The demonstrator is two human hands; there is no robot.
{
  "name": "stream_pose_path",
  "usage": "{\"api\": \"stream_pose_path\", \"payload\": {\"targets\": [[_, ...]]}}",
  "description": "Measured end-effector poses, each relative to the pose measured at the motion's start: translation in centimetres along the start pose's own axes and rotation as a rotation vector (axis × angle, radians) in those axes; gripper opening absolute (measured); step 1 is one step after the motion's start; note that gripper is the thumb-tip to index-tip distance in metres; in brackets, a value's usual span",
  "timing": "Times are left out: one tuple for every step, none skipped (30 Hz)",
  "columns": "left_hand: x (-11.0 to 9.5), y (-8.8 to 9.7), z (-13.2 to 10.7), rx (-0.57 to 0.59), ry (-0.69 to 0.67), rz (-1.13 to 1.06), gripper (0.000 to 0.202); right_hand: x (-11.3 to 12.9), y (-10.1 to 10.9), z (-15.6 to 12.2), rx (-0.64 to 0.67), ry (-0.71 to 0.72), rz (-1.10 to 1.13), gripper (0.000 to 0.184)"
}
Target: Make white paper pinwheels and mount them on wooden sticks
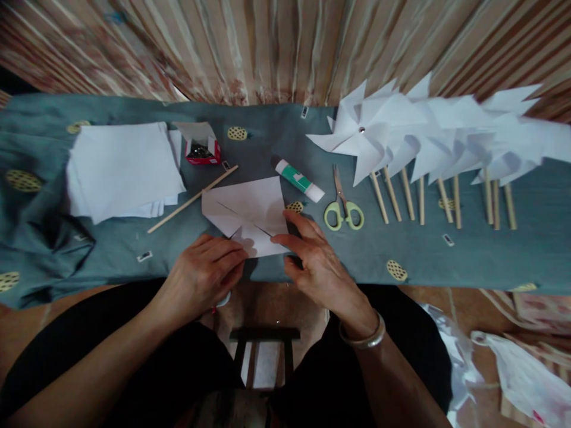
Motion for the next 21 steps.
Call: {"api": "stream_pose_path", "payload": {"targets": [[0.1, 0.1, -0.1, -0.004, 0.0, -0.011, 0.018, 0.1, 0.0, 0.1, -0.002, 0.005, -0.004, 0.035], [0.1, 0.3, -0.3, -0.004, 0.001, -0.021, 0.018, 0.2, -0.1, 0.1, -0.003, 0.008, -0.007, 0.033], [0.1, 0.3, -0.4, -0.002, 0.002, -0.031, 0.018, 0.3, -0.1, 0.2, -0.001, 0.011, -0.005, 0.031], [0.0, 0.5, -0.5, -0.002, 0.002, -0.04, 0.018, 0.3, -0.2, 0.3, 0.007, 0.012, 0.003, 0.029], [-0.1, 0.6, -0.6, -0.003, -0.001, -0.047, 0.018, 0.3, -0.3, 0.3, 0.019, 0.011, 0.018, 0.028], [-0.3, 0.6, -0.6, -0.004, -0.009, -0.054, 0.018, 0.3, -0.3, 0.4, 0.032, 0.007, 0.039, 0.028], [-0.5, 0.7, -0.7, -0.004, -0.023, -0.064, 0.018, 0.3, -0.3, 0.4, 0.042, 0.002, 0.062, 0.029], [-0.8, 0.7, -0.7, -0.005, -0.041, -0.077, 0.017, 0.2, -0.2, 0.4, 0.045, -0.006, 0.083, 0.031], [-1.0, 0.7, -0.8, -0.004, -0.061, -0.091, 0.017, 0.2, -0.1, 0.3, 0.041, -0.011, 0.098, 0.032], [-1.2, 0.7, -0.8, -0.003, -0.077, -0.104, 0.016, 0.1, 0.0, 0.2, 0.034, -0.013, 0.108, 0.031], [-1.3, 0.6, -0.8, -0.003, -0.087, -0.115, 0.015, 0.2, 0.1, 0.1, 0.027, -0.01, 0.114, 0.029], [-1.2, 0.5, -0.9, -0.007, -0.09, -0.121, 0.015, 0.3, 0.2, 0.0, 0.022, -0.003, 0.12, 0.026], [-1.0, 0.5, -0.9, -0.013, -0.086, -0.125, 0.014, 0.4, 0.2, -0.1, 0.02, 0.005, 0.126, 0.022], [-0.8, 0.5, -1.0, -0.017, -0.075, -0.127, 0.014, 0.5, 0.1, -0.2, 0.024, 0.011, 0.134, 0.018], [-0.4, 0.4, -1.0, -0.013, -0.058, -0.126, 0.014, 0.6, 0.0, -0.3, 0.027, 0.014, 0.144, 0.014], [-0.1, 0.3, -1.0, -0.003, -0.039, -0.123, 0.014, 0.7, -0.1, -0.4, 0.032, 0.014, 0.155, 0.01], [0.1, 0.1, -1.0, 0.015, -0.024, -0.12, 0.014, 0.7, -0.2, -0.4, 0.037, 0.013, 0.167, 0.008], [0.3, -0.2, -1.0, 0.039, -0.015, -0.118, 0.013, 0.7, -0.2, -0.4, 0.041, 0.012, 0.178, 0.006], [0.3, -0.4, -1.1, 0.061, -0.011, -0.117, 0.013, 0.6, -0.3, -0.4, 0.043, 0.011, 0.188, 0.006], [0.3, -0.6, -1.1, 0.08, -0.009, -0.119, 0.012, 0.6, -0.2, -0.4, 0.043, 0.011, 0.194, 0.007], [0.3, -0.8, -1.0, 0.091, -0.009, -0.123, 0.012, 0.5, -0.2, -0.3, 0.041, 0.01, 0.194, 0.008]]}}
Point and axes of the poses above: each hand's wrist, its own z-axis towards the middle knuckle, its own y-axis out of the back of the hand, x = y × z, the point moved 10 cm from there along z, towards the middle knuckle, and after that the axes turned 6 degrees about x, right-handed, at the moved point
